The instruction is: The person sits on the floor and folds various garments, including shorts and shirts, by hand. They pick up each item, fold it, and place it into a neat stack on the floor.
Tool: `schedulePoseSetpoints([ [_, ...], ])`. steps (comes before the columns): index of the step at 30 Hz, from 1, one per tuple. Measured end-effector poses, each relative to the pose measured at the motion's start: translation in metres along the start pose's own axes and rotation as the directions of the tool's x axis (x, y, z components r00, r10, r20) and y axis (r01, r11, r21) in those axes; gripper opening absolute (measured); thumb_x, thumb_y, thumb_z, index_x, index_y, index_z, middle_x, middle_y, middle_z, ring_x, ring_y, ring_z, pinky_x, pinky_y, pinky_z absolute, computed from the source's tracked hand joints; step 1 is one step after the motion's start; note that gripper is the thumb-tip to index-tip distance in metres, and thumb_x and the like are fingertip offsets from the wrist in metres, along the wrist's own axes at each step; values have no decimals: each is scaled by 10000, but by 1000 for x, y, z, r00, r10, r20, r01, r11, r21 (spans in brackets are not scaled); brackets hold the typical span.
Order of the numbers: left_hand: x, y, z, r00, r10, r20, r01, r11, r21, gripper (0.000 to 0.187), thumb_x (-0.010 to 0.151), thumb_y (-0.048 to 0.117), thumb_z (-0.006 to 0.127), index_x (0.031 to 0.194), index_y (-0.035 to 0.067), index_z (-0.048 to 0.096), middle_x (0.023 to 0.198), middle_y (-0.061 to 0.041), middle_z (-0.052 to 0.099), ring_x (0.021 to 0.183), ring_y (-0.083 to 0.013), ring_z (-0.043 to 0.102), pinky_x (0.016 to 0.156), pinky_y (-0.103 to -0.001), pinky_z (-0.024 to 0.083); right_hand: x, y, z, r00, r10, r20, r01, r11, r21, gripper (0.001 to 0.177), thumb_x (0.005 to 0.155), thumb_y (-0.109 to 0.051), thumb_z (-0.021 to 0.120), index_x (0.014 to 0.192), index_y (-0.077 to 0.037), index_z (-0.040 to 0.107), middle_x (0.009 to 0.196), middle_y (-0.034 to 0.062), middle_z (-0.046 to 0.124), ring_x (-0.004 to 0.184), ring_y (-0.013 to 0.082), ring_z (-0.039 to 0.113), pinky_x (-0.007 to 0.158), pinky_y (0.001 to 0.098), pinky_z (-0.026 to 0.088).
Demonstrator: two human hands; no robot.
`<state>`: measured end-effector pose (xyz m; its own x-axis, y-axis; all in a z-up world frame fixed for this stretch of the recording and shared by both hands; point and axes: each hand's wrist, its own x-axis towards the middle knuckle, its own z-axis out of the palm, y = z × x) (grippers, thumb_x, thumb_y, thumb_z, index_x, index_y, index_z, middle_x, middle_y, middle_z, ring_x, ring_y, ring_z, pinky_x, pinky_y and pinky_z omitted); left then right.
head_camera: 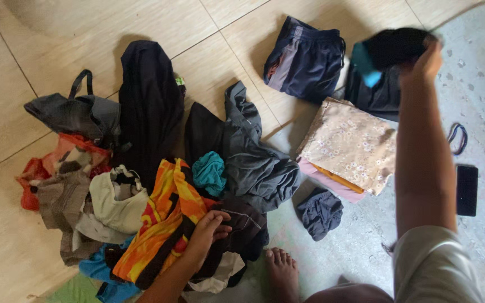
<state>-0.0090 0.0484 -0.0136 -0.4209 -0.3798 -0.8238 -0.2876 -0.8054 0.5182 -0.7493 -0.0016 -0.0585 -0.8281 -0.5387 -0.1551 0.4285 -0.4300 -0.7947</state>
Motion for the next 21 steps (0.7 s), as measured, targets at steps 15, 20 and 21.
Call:
schedulePoseSetpoints([
  [15, 0, -5, 0, 999, 30, 13, -30, 998, 53, 254, 1047, 242, 467, 1089, 76, 654, 1063, -48, 679, 967, -189, 688, 877, -349, 548, -107, 11, -84, 596, -263, -759, 12, 948, -319, 331, 774, -145, 649, 1068, -22, 561, 882, 98, 592, 711, 210, 508, 624, 425, 439],
  [20, -8, 0, 9, 997, 60, 46, -67, 985, 162, 255, 1035, 243, 474, 1105, 97, 671, 1080, -23, 697, 967, -160, 685, 889, -323, 546, -87, 24, -38, 757, -580, -301, 469, 803, -369, 386, 839, 41, 644, 1170, -66, 478, 1001, 105, 563, 833, 184, 547, 721, 336, 527],
  [21, -11, -2, 10, 996, 73, 50, -81, 978, 193, 248, 1030, 245, 485, 1107, 105, 674, 1084, -14, 703, 967, -151, 688, 890, -315, 543, -85, 31, -24, 789, -592, -164, 520, 786, -335, 405, 858, 69, 634, 1194, -82, 468, 1034, 107, 561, 867, 177, 561, 749, 328, 551],
])
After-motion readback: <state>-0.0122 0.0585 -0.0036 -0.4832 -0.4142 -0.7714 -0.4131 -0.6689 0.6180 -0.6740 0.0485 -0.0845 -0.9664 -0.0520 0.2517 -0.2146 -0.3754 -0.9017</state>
